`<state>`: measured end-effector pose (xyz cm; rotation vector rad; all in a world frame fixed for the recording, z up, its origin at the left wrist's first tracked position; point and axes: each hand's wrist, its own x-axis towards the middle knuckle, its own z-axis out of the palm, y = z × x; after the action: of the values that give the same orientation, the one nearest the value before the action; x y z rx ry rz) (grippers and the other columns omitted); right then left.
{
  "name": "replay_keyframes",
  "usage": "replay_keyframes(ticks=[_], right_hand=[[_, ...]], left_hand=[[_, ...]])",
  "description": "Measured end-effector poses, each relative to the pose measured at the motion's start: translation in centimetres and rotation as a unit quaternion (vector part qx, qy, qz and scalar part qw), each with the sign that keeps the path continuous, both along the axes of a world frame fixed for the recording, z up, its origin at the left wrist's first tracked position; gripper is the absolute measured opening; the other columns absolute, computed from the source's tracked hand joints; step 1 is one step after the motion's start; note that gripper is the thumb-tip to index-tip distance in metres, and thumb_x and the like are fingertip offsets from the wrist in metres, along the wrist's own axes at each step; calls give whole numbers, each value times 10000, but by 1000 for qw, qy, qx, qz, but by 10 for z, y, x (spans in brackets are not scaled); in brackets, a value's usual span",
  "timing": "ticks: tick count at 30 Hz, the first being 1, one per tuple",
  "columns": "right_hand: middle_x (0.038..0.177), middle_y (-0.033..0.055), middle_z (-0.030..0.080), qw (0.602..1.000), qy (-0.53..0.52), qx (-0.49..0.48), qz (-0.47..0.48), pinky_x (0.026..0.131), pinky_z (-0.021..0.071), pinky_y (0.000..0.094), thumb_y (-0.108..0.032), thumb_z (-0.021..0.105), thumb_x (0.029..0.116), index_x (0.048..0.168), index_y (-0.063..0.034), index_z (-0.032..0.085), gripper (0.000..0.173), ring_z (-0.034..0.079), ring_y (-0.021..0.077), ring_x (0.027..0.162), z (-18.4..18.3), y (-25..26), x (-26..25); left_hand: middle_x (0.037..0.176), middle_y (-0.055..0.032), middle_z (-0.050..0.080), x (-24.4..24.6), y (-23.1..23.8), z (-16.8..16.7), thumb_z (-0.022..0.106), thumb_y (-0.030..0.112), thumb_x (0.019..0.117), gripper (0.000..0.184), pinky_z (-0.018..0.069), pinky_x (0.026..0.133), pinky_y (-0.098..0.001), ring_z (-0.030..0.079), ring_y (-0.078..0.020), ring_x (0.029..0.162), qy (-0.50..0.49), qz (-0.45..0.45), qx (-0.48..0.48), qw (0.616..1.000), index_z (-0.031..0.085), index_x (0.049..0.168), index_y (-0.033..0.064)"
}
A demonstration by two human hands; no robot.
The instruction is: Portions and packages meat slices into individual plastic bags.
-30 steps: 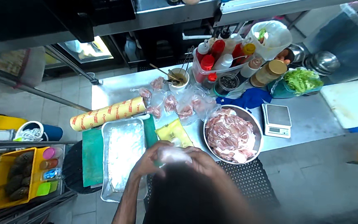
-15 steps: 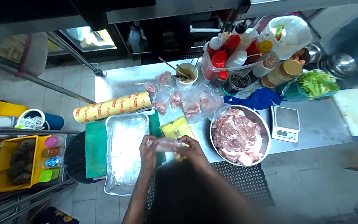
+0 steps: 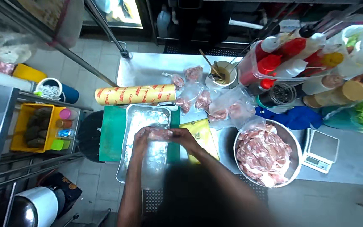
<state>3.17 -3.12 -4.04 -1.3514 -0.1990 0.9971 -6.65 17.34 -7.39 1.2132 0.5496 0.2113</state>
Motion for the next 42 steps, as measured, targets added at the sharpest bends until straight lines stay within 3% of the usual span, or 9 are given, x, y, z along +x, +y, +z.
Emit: replay_keyframes(ticks=[6,14,22,25,27,31,34,37,42], right_hand=[[993,110,746,992,17,-103,-66,864,581,349,-155,748,930,1078,1,745,215,702,145,907,-46,86,23],[1081,159,694,981,125,-109,-100,861,571,347,-66,735,932,1158,28,692,249,669,181,935,-73,145,52],[1153,198,679,960,142,-198,-139,892,561,411,-40,727,917,1188,22,683,281,667,250,995,-101,163,54],[1112,180,690,961,135,-186,-151,879,568,396,-45,712,933,1161,14,696,236,670,224,969,-102,164,50],[1068,171,704,966,106,-194,-136,865,570,393,-56,682,951,1148,9,710,209,677,214,939,-98,164,49],[1235,223,673,961,-54,-271,-2,1004,497,550,-169,561,1032,1291,-24,659,313,639,347,1161,-65,149,48],[1498,196,517,976,-76,-201,42,1127,456,463,-216,527,1067,1523,-65,476,483,547,295,1347,-31,108,43],[1432,114,600,988,-79,-121,55,1083,519,377,-236,517,1077,1447,-62,564,412,629,190,1253,-17,42,37],[1359,91,653,985,-55,-163,16,1021,561,375,-195,507,1076,1423,-43,583,387,671,188,1176,14,-73,29]], left_hand=[[1138,-86,729,46,72,-33,729,200,957,340,598,866,-388,707,-173,1004,72,19,330,941,666,1255,50],[1195,-139,699,64,99,-43,600,213,1035,280,564,968,-408,689,-230,1087,68,90,593,797,682,1242,45],[1402,-182,617,63,63,-69,490,37,1020,350,484,1111,-458,596,-315,1309,30,97,635,766,635,1334,-18],[1460,-143,580,54,45,-99,447,209,1060,390,355,1201,-528,475,-327,1424,69,42,665,742,631,1368,56],[1617,-181,376,52,35,-112,334,374,1091,547,201,1252,-579,275,-382,1530,142,-15,681,718,465,1525,67],[1690,-167,219,55,29,-122,213,472,1070,655,73,1226,-673,149,-407,1564,227,-48,700,676,294,1623,130],[1697,-142,210,55,29,-128,238,525,1069,678,46,1221,-692,123,-391,1572,224,-37,702,676,273,1633,152],[1696,-175,188,53,26,-123,243,529,1074,689,42,1204,-724,106,-411,1570,219,-27,694,685,253,1637,131],[1643,-349,148,59,17,-104,258,500,1070,778,62,1231,-676,124,-484,1547,204,16,684,700,233,1578,-89]])
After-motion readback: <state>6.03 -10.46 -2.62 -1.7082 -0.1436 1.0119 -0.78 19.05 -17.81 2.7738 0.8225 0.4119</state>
